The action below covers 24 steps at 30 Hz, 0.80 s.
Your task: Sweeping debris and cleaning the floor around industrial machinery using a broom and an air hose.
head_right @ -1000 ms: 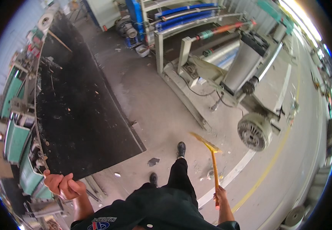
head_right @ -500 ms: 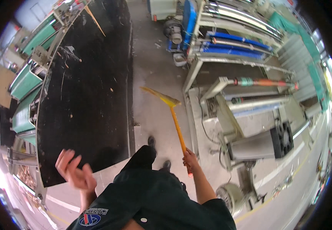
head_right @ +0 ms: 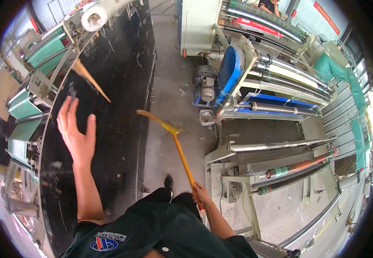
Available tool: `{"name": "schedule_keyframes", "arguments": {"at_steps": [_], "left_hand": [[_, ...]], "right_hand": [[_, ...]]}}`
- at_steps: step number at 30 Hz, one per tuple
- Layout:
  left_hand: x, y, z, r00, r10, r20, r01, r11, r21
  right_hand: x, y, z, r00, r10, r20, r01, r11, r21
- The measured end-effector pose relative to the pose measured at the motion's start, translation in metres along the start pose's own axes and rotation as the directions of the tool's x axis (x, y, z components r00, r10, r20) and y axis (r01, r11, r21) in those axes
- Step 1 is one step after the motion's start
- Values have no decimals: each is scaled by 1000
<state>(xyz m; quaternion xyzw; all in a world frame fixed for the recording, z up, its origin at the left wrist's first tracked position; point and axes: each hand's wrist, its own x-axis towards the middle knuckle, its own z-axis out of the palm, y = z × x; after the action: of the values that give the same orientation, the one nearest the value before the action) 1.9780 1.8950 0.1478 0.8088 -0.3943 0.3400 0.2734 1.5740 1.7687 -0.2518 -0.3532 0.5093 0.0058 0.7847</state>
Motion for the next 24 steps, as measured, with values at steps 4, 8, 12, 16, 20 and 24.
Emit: {"name": "schedule_keyframes", "arguments": {"at_steps": [4,8,12,16,20,24], "left_hand": [[97,-49,78,997,-32,-69,46,974,221],[148,-94,160,992,-113,-55,125,908,400],[153,-129,214,983,-182,-35,150,672,725],[173,-126,226,968,-116,-224,231,759,609],[256,-67,319,961,35,-276,72,927,367],[306,-86,439,996,-86,-19,87,990,110]], "right_hand": [[51,-142,26,999,18,31,-17,1000,-21],[150,-271,23,990,-139,8,137,960,-244],[239,-410,16,975,-221,-6,210,934,-291],[303,-530,28,978,-210,-5,190,893,-407],[377,-618,49,937,-341,-74,276,855,-438],[431,-683,82,900,-376,-220,304,904,-300]]}}
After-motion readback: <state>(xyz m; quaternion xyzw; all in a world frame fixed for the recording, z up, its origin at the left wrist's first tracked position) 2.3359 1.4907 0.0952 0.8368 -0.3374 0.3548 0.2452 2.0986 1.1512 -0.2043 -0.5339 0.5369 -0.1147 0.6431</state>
